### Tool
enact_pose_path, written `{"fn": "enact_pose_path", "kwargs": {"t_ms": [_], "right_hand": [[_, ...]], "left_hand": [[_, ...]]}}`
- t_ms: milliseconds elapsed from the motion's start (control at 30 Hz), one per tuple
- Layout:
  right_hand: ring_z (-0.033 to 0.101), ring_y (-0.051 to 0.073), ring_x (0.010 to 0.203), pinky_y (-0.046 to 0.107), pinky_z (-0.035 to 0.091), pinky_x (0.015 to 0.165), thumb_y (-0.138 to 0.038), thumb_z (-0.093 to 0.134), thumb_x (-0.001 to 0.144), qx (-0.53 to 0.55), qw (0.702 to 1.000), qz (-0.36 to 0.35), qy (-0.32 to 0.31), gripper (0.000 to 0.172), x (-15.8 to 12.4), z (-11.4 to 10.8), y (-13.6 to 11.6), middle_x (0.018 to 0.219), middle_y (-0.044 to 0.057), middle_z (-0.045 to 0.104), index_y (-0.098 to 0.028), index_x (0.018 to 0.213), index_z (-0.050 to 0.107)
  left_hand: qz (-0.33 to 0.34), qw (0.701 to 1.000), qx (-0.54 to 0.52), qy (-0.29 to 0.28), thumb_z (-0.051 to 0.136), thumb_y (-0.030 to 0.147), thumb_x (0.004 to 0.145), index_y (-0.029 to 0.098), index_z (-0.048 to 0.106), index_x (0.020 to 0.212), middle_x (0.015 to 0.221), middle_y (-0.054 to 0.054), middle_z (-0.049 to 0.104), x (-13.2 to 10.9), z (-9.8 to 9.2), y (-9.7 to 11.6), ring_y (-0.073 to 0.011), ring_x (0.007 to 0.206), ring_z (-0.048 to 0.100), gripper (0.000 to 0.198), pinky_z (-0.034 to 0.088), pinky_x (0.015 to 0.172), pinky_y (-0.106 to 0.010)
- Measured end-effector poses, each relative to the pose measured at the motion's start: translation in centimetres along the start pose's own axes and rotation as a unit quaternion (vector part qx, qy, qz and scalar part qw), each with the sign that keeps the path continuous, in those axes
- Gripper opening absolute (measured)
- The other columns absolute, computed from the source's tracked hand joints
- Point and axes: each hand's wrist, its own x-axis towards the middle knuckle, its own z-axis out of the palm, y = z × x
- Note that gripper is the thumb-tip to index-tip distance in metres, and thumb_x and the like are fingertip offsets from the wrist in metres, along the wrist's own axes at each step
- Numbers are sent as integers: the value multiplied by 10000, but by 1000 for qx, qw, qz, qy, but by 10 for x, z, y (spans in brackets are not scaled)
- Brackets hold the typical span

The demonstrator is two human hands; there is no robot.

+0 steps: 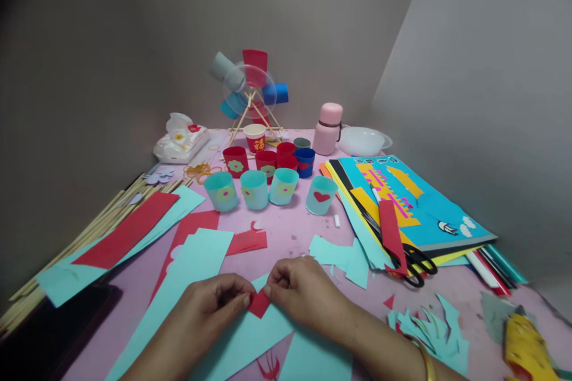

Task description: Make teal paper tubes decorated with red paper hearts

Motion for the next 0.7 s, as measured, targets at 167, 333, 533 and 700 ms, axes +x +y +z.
{"fn": "enact_pose_path", "kwargs": {"t_ms": [167,333,533,700], "right_hand": [[423,84,482,200,289,469,-133,536,725,-15,1000,-9,23,139,1,4,3,495,-64,463,-159,620,624],[446,86,480,203,286,468,-150,543,730,-24,998,-19,47,135,2,9,6,499,-57,493,-164,620,621],[468,90,479,204,304,478,-144,547,724,-36,997,-24,57,128,2,10,8,502,-50,525,-172,631,630],[444,87,463,205,299,476,-137,552,715,-48,997,-18,60,122,2,12,8,488,-55,508,-171,639,641]], "left_hand": [[-13,1000,-22,13,508,264,766,192,642,738,622,25,588,2,3,-4,-152,611,547,155,408,568,-233],[-14,999,-47,20,501,260,788,198,603,822,653,28,582,1,4,-6,-149,627,552,124,422,589,-237],[-9,999,-36,18,486,248,802,202,590,877,652,30,566,2,5,-6,-152,615,550,137,423,582,-244],[-9,999,-37,16,481,228,802,201,598,892,650,29,562,4,6,-8,-152,616,549,150,421,582,-247]]}}
